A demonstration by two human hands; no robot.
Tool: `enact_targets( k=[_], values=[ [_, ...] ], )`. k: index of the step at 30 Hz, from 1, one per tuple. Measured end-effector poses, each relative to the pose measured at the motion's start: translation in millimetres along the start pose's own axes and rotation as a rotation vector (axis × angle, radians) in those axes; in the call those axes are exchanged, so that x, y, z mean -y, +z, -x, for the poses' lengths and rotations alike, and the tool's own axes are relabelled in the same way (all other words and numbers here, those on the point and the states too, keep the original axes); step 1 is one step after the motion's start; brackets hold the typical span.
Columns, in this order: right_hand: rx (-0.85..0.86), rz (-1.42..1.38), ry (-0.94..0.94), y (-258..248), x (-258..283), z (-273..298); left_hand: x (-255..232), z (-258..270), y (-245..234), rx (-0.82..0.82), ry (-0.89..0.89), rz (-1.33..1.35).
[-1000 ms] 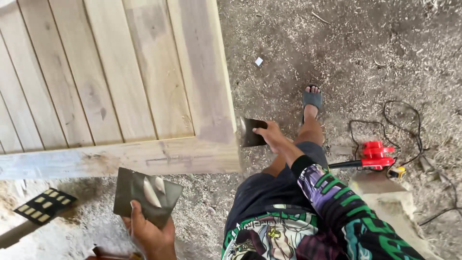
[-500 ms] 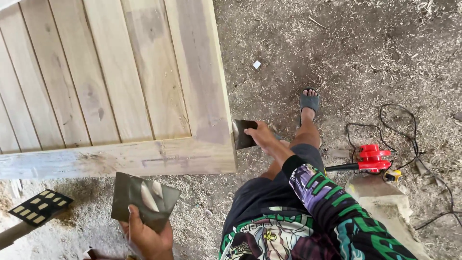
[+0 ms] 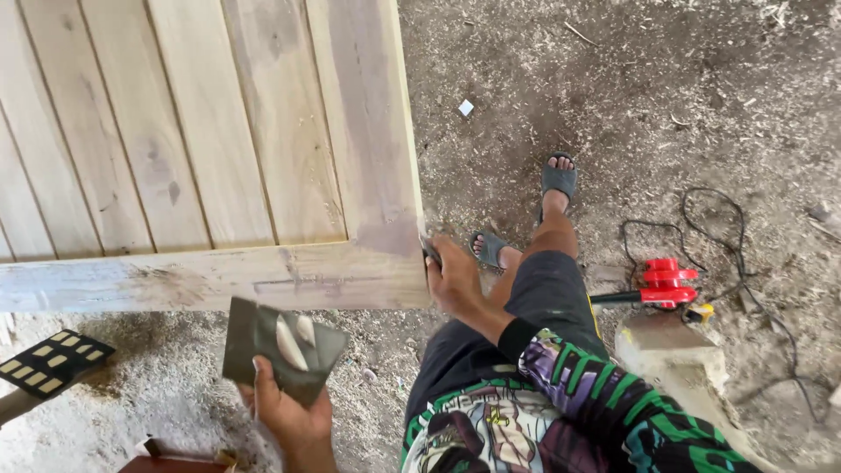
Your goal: Applying wood filler and sanding gaps on a wooden door.
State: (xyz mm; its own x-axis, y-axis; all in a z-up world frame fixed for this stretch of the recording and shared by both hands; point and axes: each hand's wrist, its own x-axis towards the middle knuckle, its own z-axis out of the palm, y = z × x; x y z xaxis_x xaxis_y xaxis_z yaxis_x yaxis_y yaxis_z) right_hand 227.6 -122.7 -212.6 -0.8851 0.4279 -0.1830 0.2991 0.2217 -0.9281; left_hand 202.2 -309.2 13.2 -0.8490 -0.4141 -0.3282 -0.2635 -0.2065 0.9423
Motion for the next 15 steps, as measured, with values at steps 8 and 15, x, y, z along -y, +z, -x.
enact_targets(
  k=[8, 15],
  values=[
    [0.157, -0.135, 0.093, -103.4, 9.4, -19.6, 5.7, -11.3, 56.7, 0.165, -0.012, 0.234],
    [0.438, 0.068, -0.493, -236.1, 189.3, -94.4, 9.3, -26.0, 122.9, 0.278, -0.227, 0.297]
  ],
)
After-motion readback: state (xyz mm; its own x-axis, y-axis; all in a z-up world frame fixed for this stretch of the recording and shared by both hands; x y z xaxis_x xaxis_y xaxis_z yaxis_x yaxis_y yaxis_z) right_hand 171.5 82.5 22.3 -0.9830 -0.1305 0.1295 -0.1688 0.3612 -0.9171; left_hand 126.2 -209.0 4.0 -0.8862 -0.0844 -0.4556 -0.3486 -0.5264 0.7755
